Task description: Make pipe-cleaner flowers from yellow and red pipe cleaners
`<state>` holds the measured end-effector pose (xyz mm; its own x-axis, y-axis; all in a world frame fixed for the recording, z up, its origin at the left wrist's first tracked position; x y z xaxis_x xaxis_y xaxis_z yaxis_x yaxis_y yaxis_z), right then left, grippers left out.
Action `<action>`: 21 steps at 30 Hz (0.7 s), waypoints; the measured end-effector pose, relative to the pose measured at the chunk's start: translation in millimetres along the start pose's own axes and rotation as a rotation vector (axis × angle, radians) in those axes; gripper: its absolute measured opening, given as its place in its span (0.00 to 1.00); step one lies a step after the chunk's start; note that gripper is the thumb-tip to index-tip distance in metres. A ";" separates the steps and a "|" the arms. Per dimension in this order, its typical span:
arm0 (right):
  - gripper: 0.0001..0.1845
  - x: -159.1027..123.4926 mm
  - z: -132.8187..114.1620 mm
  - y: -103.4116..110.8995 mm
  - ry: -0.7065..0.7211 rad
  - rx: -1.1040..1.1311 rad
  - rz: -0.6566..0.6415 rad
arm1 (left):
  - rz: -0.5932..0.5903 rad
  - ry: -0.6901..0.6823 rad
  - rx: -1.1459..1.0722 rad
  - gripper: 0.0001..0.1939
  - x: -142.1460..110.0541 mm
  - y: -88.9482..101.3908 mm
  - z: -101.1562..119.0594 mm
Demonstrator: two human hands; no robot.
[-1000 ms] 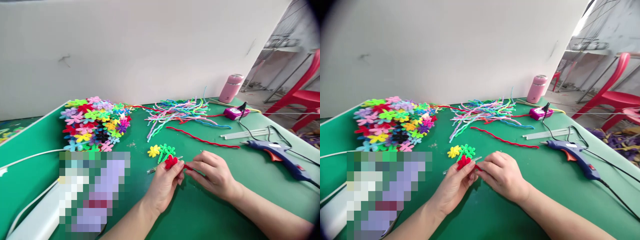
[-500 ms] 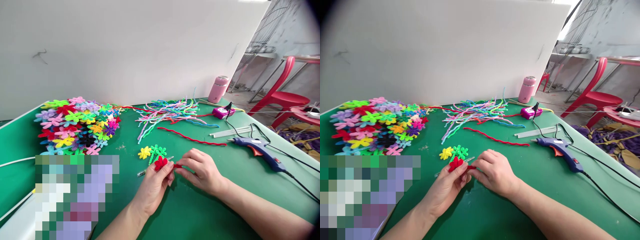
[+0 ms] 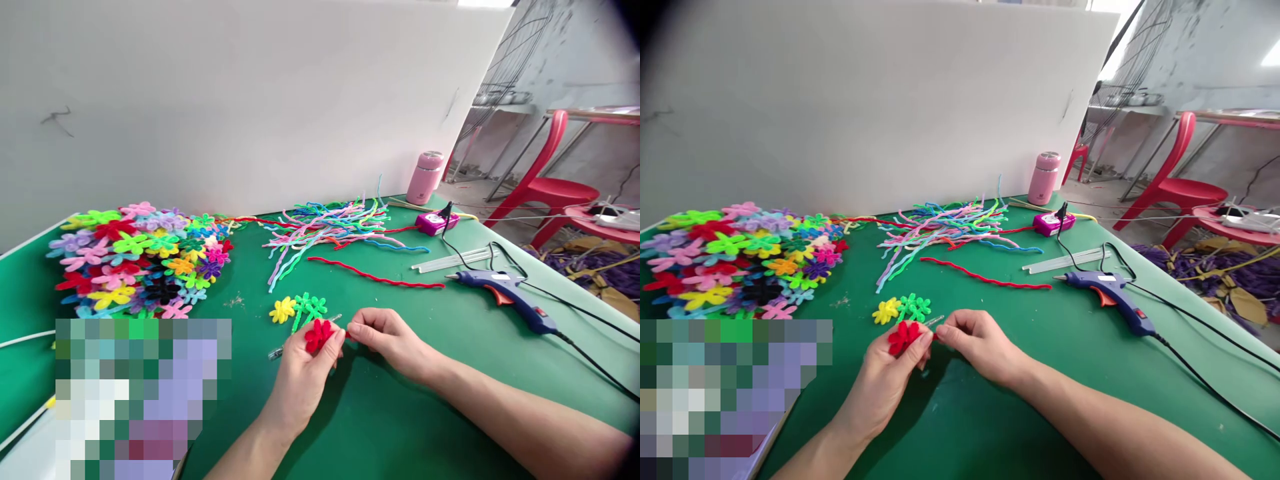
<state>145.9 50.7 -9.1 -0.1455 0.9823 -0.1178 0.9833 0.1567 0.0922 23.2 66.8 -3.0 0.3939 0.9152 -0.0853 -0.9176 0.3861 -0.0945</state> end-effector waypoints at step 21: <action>0.17 -0.7 4.4 -9.6 -0.152 0.348 -0.008 | 0.013 0.208 -0.529 0.07 4.1 -1.7 -6.2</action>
<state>137.0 48.1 -14.2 -0.1614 0.9506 -0.2651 0.9642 0.0947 -0.2476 26.7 69.2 -9.3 0.4344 0.8567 -0.2781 -0.7918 0.2160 -0.5714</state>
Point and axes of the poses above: each hand's wrist, its own x-axis towards the middle knuckle, its own y-axis out of the back of the hand, z = x × y, the point moved 6 cm from there along x, towards the middle knuckle, and after that the axes turned 6 degrees about -x, right-handed, at the moved point
